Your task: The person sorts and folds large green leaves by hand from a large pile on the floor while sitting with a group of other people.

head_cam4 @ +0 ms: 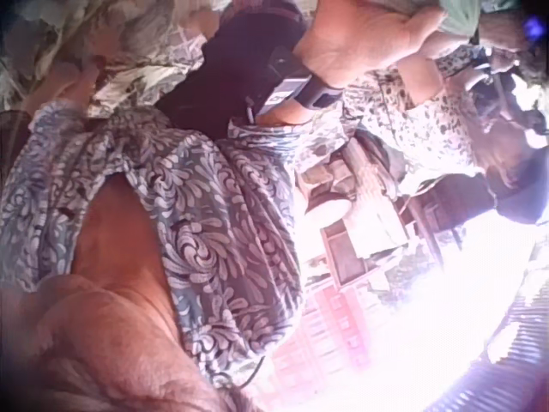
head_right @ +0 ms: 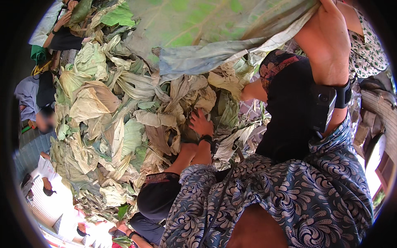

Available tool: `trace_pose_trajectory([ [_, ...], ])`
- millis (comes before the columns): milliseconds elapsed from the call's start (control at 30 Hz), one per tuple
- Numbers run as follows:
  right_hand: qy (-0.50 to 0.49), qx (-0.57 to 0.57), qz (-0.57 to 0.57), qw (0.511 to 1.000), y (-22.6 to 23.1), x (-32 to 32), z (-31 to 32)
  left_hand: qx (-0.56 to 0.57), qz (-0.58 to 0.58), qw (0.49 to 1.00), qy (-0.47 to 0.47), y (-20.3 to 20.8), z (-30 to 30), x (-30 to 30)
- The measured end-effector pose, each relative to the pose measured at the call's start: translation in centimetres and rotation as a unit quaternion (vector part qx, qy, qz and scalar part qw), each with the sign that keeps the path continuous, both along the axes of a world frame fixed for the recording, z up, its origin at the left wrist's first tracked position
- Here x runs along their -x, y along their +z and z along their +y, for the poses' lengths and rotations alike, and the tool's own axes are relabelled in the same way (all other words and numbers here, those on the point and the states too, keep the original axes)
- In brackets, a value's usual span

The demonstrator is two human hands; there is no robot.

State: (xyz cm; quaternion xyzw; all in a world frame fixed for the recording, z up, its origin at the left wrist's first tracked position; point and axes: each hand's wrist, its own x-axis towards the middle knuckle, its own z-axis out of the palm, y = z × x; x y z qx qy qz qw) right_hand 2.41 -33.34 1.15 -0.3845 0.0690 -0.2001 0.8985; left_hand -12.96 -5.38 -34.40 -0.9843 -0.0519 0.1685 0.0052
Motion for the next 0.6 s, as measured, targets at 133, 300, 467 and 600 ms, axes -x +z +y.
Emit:
trace_pose_trajectory([
  [133,0.087,-0.007,-0.021,0.996,0.6,0.9,-0.7,0.047,-0.105,0.991,0.063,0.0,3.2,-4.9],
  [300,0.074,0.039,-0.047,0.995,0.7,0.5,-0.4,0.032,-0.108,0.990,0.083,3.5,6.7,-9.2],
  [467,0.034,0.057,0.001,0.998,1.3,0.6,0.5,0.124,-0.011,0.980,0.158,2.1,5.9,-8.2],
  [600,-0.122,0.286,0.185,0.932,0.4,1.8,-4.4,0.078,-0.004,0.995,0.064,3.1,2.7,-5.0],
])
